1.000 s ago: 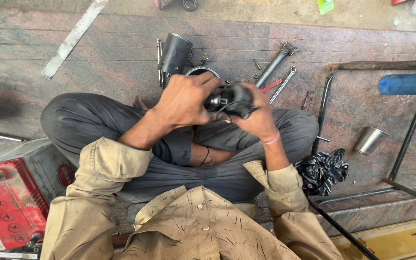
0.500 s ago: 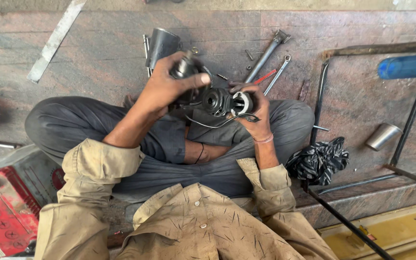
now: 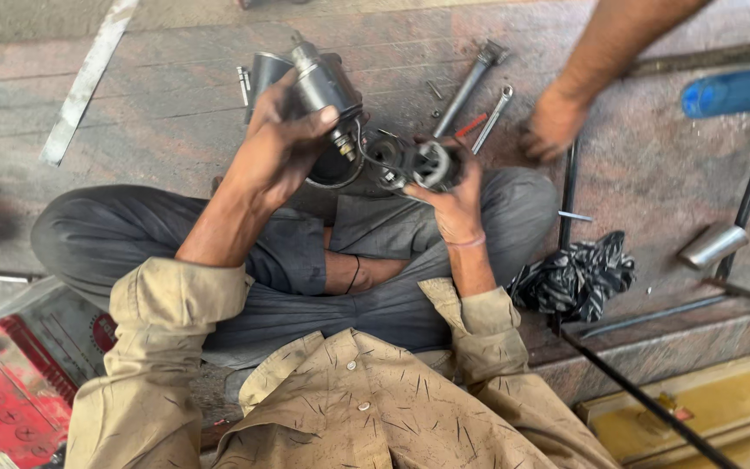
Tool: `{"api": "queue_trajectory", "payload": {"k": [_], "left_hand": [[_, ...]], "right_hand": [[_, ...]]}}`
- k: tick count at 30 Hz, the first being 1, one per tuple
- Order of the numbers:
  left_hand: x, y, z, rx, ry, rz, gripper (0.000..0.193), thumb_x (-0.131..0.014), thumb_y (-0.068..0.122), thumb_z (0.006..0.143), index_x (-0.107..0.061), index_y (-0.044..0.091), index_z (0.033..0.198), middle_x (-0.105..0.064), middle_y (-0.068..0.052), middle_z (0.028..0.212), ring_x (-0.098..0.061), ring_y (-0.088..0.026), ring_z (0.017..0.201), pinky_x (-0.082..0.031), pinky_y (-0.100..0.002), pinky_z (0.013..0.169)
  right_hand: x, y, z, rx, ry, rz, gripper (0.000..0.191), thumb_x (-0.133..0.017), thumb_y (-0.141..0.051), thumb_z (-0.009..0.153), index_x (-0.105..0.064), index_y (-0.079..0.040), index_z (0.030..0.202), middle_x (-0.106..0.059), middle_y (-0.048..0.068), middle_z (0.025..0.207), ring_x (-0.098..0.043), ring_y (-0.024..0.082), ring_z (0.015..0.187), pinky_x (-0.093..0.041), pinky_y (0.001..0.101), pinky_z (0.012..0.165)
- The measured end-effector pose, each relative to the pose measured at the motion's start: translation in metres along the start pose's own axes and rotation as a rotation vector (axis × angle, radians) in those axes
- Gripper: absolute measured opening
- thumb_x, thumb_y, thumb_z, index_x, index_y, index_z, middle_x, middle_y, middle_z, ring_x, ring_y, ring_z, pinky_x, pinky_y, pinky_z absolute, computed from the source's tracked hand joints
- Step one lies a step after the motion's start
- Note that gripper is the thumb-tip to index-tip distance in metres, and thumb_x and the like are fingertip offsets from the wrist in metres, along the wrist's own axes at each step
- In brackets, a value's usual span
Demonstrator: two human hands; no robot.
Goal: The person sits on the workshop floor and uses a T-handle wrench to loosen parts of a starter motor held in their lap. They separate the motor housing, remove internal gears and rings by hand, and wipe the parts with a cloth.
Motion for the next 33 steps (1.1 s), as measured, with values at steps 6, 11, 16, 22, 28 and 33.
{"api": "queue_trajectory", "payload": {"k": [6,11,16,22,28,33], "left_hand": [[-0.048,0.02,-0.034,-0.064,-0.269,0.04,0.075,-0.09,0.007,0.081,-0.053,-0.002,0.145,-0.07,-0.016,0.121,-0.072,-0.028,0.11,-0.06,-0.043,0.104],[-0.063,0.013,-0.056,-0.127,-0.239,0.25,0.081,-0.097,0.011,0.068,-0.058,-0.001,0.139,-0.07,-0.009,0.118,-0.073,-0.025,0.111,-0.062,-0.041,0.102],[-0.072,-0.045,-0.083,-0.045,-0.113,0.386,0.07,-0.094,0.009,0.072,-0.063,0.0,0.134,-0.068,-0.003,0.119,-0.065,-0.015,0.111,-0.051,-0.034,0.107],[-0.123,-0.166,-0.121,0.341,-0.213,-0.082,0.068,-0.089,0.002,0.075,-0.059,0.001,0.136,-0.07,-0.005,0.113,-0.069,-0.018,0.106,-0.057,-0.036,0.101],[-0.148,-0.197,-0.157,0.5,-0.365,-0.061,0.07,-0.088,0.001,0.078,-0.059,0.001,0.142,-0.069,-0.006,0.115,-0.065,-0.016,0.107,-0.055,-0.034,0.098],[-0.141,-0.148,-0.134,0.329,-0.307,0.035,0.064,-0.09,0.004,0.076,-0.06,0.002,0.133,-0.07,-0.004,0.116,-0.069,-0.018,0.108,-0.056,-0.036,0.102]], "right_hand": [[0.006,0.003,0.007,0.03,0.149,-0.242,0.064,-0.101,-0.004,0.064,-0.061,-0.004,0.113,-0.068,0.003,0.104,-0.065,0.011,0.098,-0.056,0.0282,0.089],[0.013,0.003,0.007,0.005,0.265,-0.467,0.062,-0.104,-0.018,0.062,-0.064,-0.004,0.107,-0.069,0.003,0.097,-0.064,0.011,0.089,-0.055,0.0283,0.081],[0.013,-0.002,0.006,0.091,0.33,-0.601,0.059,-0.104,-0.023,0.065,-0.063,-0.004,0.104,-0.071,0.003,0.096,-0.066,0.012,0.088,-0.056,0.0301,0.081],[0.018,0.019,0.004,0.003,0.338,-0.396,0.058,-0.102,-0.023,0.066,-0.061,-0.004,0.103,-0.074,0.003,0.093,-0.067,0.01,0.084,-0.058,0.03,0.077],[0.02,0.025,0.007,0.017,0.362,-0.443,0.061,-0.104,-0.02,0.063,-0.06,-0.004,0.102,-0.071,0.003,0.093,-0.066,0.009,0.084,-0.058,0.0292,0.077],[0.021,0.02,0.006,-0.025,0.354,-0.346,0.059,-0.101,-0.016,0.065,-0.06,-0.004,0.106,-0.072,0.003,0.097,-0.066,0.009,0.087,-0.057,0.0294,0.08]]}}
Point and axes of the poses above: each hand's wrist, its own z-axis towards the middle knuckle, its own x-axis out of the back of the hand, y = z × x, the point moved 10 cm from there along z, towards the middle knuckle
